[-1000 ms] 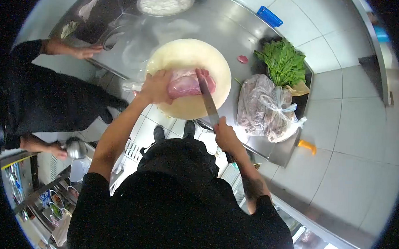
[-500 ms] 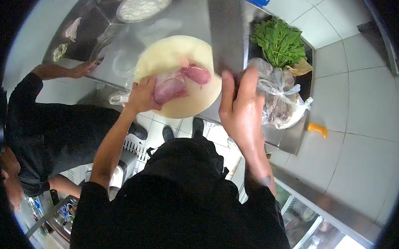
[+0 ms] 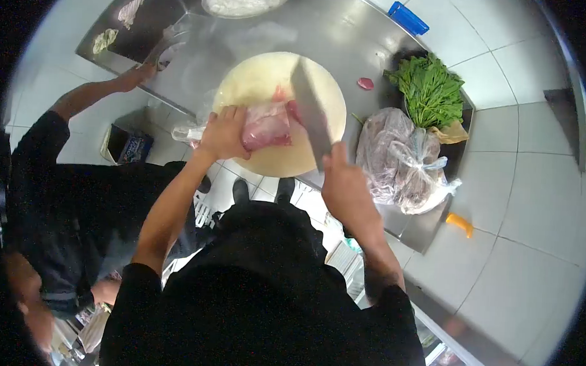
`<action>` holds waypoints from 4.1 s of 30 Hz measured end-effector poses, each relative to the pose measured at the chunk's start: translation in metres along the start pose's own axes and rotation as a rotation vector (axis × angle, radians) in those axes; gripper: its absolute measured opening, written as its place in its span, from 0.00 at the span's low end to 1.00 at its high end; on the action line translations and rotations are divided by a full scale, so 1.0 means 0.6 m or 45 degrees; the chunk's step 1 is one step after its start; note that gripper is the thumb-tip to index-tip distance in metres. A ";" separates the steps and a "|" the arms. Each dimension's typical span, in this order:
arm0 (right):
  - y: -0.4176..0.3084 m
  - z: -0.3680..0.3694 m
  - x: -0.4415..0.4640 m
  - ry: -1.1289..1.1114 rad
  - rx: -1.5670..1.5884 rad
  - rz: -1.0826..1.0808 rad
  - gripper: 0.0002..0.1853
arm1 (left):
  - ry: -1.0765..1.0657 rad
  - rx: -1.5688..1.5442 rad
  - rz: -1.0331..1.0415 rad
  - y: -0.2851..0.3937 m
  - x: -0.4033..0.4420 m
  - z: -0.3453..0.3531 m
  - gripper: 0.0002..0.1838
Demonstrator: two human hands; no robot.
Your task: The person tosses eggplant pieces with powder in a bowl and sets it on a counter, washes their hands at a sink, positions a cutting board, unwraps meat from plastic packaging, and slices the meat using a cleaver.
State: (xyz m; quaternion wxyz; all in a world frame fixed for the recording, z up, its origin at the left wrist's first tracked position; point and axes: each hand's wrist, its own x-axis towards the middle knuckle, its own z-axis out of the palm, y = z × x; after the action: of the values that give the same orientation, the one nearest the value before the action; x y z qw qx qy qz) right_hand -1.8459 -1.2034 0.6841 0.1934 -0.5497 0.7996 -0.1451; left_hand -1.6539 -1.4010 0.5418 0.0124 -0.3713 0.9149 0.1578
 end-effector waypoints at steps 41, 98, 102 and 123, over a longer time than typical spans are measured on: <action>0.055 0.158 0.052 -0.189 0.086 0.202 0.09 | 0.000 0.046 0.026 -0.001 -0.008 -0.003 0.53; 0.032 0.191 0.065 0.011 -0.010 0.113 0.23 | 0.080 0.111 0.088 -0.013 0.008 -0.011 0.51; -0.068 0.002 0.060 0.568 0.005 -0.101 0.13 | -0.027 0.075 0.062 -0.002 0.005 -0.007 0.49; 0.021 0.171 0.046 0.418 0.000 0.120 0.13 | 0.073 0.048 0.085 -0.003 -0.002 0.007 0.50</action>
State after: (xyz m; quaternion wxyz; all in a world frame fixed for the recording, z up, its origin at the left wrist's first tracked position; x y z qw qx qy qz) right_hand -1.8173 -1.2270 0.5838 0.0666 -0.4804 0.8454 -0.2237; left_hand -1.6520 -1.4003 0.5376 -0.0124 -0.3447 0.9295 0.1303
